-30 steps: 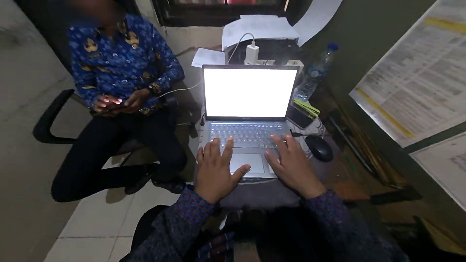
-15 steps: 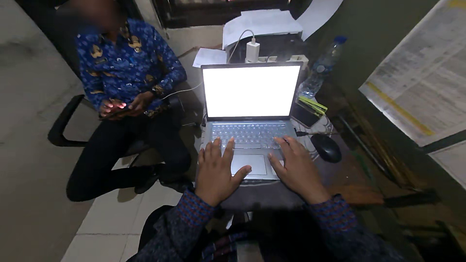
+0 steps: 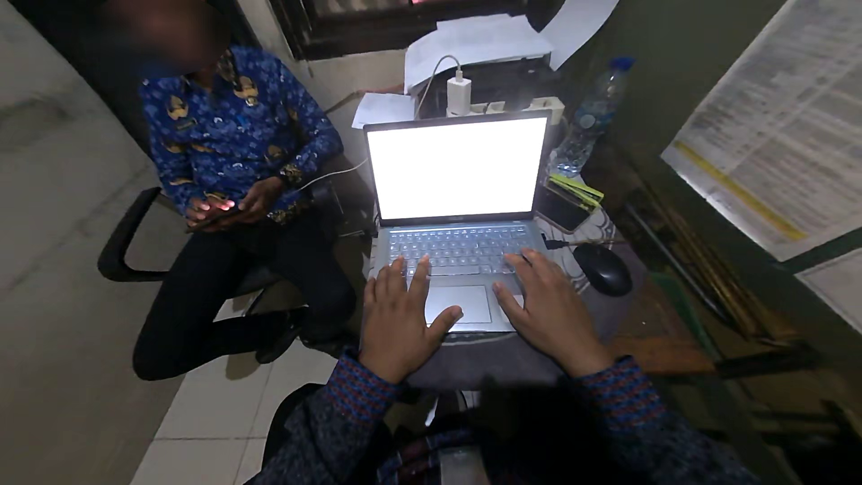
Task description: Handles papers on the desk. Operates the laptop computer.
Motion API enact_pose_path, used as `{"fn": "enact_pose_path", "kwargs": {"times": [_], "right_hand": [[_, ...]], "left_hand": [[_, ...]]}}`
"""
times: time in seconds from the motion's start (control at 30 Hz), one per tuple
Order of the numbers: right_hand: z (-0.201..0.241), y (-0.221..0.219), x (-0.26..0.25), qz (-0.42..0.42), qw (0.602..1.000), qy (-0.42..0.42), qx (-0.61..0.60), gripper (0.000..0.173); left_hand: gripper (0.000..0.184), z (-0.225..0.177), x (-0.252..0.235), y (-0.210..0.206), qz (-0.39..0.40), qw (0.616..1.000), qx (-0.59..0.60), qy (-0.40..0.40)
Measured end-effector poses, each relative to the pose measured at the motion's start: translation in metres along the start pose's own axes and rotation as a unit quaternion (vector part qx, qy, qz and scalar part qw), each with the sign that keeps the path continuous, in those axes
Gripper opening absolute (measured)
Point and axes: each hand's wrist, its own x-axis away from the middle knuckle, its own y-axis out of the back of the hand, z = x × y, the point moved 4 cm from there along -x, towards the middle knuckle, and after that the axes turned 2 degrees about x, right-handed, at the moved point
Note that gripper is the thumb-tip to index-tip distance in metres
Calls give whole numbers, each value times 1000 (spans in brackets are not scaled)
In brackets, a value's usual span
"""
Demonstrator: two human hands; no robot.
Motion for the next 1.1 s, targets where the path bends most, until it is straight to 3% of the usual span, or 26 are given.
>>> {"fn": "enact_pose_path", "kwargs": {"times": [1.1], "right_hand": [[3, 3, -2, 8, 999, 15, 31, 66]], "left_hand": [[102, 3, 1, 2, 22, 999, 43, 9]]}}
